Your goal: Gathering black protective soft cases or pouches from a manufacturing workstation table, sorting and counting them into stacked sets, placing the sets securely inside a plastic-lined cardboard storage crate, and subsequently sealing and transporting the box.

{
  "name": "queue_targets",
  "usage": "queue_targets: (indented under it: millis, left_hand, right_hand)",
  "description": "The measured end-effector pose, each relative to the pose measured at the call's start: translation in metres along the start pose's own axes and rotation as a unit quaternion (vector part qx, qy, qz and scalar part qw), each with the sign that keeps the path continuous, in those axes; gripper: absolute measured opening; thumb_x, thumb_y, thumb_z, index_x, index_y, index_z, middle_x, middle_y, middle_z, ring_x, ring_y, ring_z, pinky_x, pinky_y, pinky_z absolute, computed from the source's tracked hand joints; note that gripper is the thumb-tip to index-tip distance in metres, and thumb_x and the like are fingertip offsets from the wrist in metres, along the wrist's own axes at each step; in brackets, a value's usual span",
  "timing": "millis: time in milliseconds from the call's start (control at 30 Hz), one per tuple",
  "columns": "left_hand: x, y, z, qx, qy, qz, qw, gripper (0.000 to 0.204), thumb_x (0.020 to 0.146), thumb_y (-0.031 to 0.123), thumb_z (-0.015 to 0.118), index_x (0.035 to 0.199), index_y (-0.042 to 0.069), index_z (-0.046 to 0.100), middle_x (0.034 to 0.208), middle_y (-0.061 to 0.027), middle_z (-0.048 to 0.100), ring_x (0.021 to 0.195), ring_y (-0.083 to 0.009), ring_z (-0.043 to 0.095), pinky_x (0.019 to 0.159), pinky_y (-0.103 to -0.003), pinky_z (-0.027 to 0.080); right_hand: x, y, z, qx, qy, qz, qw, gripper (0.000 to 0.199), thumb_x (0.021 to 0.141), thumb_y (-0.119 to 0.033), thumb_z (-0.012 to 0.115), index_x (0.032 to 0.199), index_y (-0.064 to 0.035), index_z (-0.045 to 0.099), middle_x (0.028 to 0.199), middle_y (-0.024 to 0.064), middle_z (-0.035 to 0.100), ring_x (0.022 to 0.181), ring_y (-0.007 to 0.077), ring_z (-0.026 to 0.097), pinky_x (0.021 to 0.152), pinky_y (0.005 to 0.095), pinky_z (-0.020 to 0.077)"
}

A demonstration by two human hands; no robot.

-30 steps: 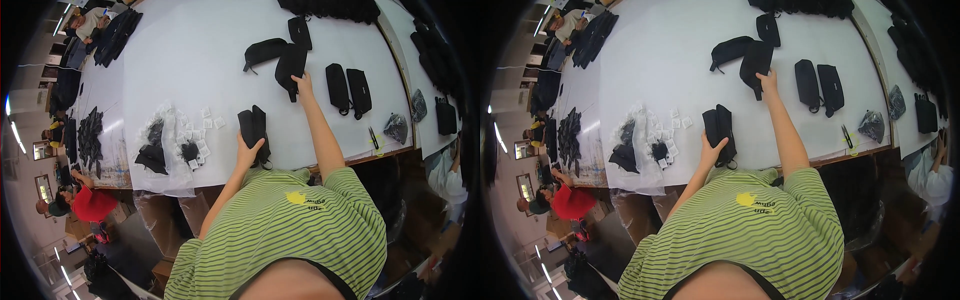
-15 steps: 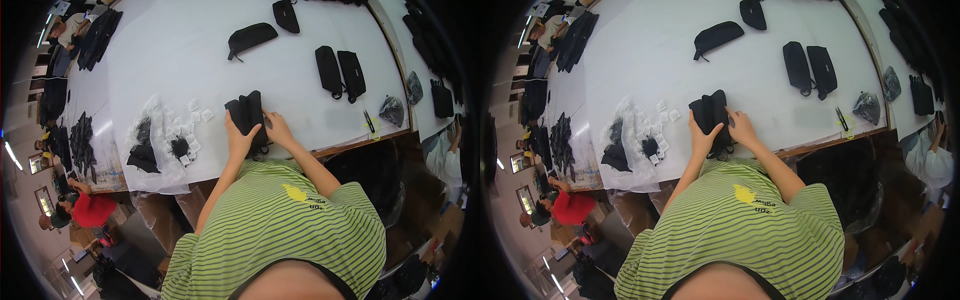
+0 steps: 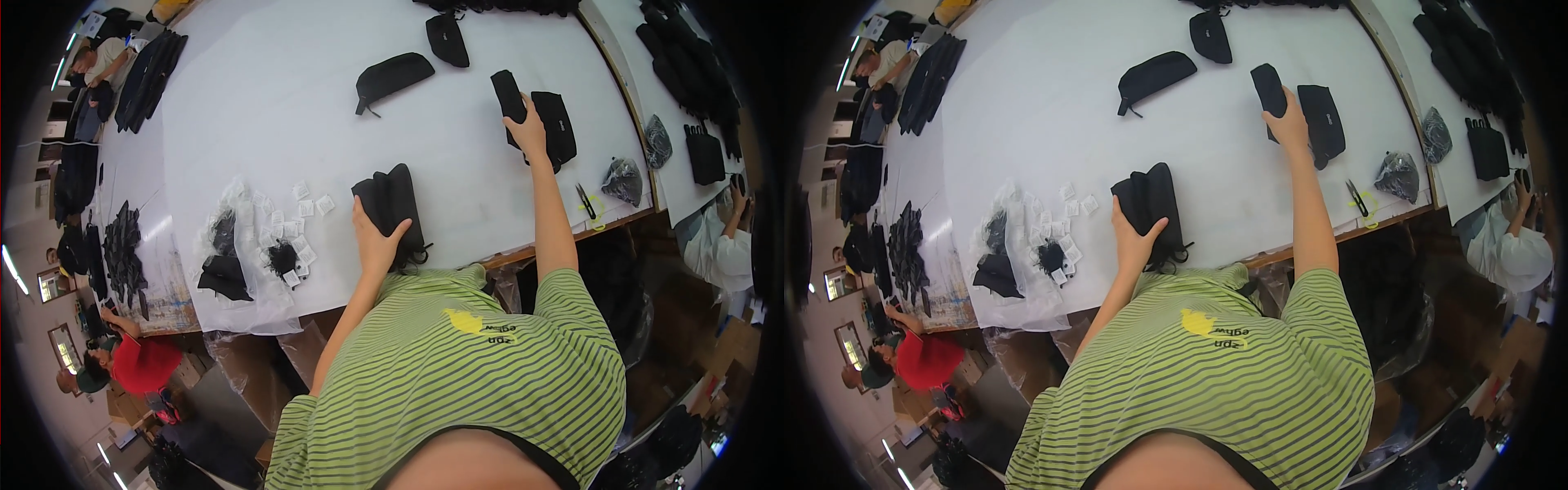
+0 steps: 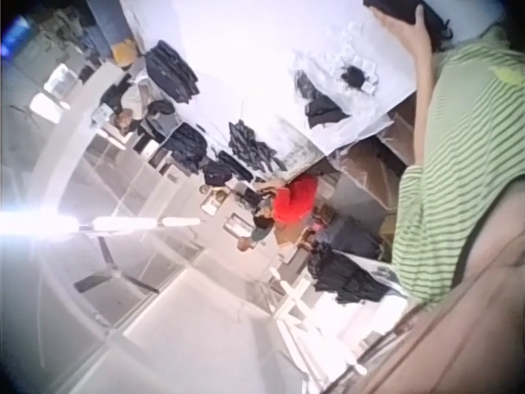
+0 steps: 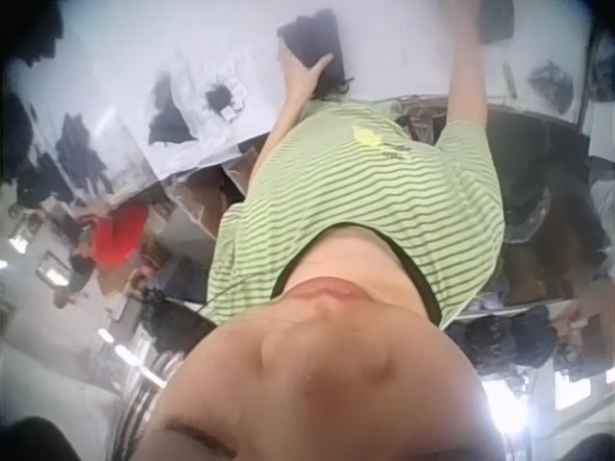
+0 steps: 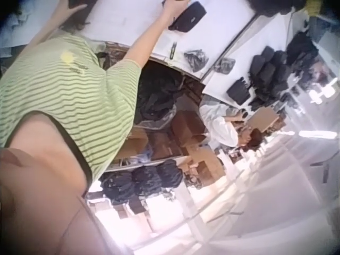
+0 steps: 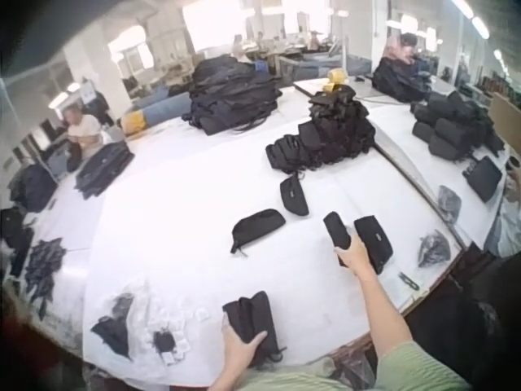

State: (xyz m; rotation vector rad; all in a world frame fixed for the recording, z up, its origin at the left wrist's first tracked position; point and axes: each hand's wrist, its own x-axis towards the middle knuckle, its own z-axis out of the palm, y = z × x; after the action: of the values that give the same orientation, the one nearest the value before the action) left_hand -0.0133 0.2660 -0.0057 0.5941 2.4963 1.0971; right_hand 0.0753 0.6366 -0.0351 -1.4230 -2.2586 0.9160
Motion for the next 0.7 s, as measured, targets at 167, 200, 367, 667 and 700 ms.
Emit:
queue_targets:
  millis: [167,200,367,667,700]
  left_hand:
    - [0.000,-0.007,-0.002,-0.008,0.019,0.018,1.000,0.112,0.069,0.038,0.080,0.146,-0.001,0.008,0.148,-0.0251,0.019,0.136,-0.0401,0.024,0.110,-0.044,0.026]
    - [0.000,-0.005,0.000,-0.009,0.018,0.019,1.000,0.112,0.069,0.038,0.080,0.146,-0.001,0.008,0.148,-0.0251,0.019,0.136,-0.0401,0.024,0.110,-0.044,0.026]
    - [0.000,0.009,0.000,0.050,0.049,0.111,0.991,0.089,0.076,0.031,0.075,0.147,0.013,0.024,0.150,-0.0235,0.017,0.135,-0.0460,0.020,0.109,-0.050,0.025]
    - [-0.007,0.010,0.006,0.156,-0.008,0.173,0.972,0.054,0.088,0.031,0.059,0.139,0.031,0.043,0.156,-0.0070,0.016,0.139,-0.0459,0.011,0.105,-0.069,0.010]
    - [-0.005,0.012,0.009,0.141,0.006,0.174,0.975,0.052,0.089,0.029,0.058,0.139,0.032,0.044,0.155,-0.0058,0.018,0.140,-0.0444,0.011,0.105,-0.069,0.009]
  right_hand:
    - [-0.088,-0.029,0.025,0.602,-0.254,0.197,0.731,0.034,0.082,-0.022,0.057,0.110,-0.0035,0.057,0.106,0.0064,0.061,0.104,0.0175,0.055,0.098,0.0327,0.0378]
    - [-0.109,-0.025,0.044,0.603,-0.291,0.198,0.715,0.033,0.081,-0.021,0.056,0.109,-0.0029,0.057,0.108,0.0068,0.061,0.105,0.0189,0.054,0.100,0.0324,0.0354]
    - [-0.182,-0.023,0.118,0.273,-0.222,0.109,0.930,0.047,0.083,-0.016,0.049,0.129,-0.0045,0.048,0.103,0.0116,0.062,0.099,0.0227,0.057,0.083,0.0365,0.0467]
    - [-0.197,-0.050,0.084,0.268,-0.238,-0.075,0.930,0.062,0.087,-0.029,0.062,0.140,-0.0071,0.039,0.134,0.0176,0.045,0.118,0.0291,0.049,0.098,0.0368,0.0402]
    - [-0.201,-0.048,0.079,0.251,-0.254,-0.124,0.926,0.063,0.089,-0.033,0.061,0.141,-0.0078,0.037,0.139,0.0176,0.042,0.125,0.0303,0.045,0.103,0.0368,0.0370]
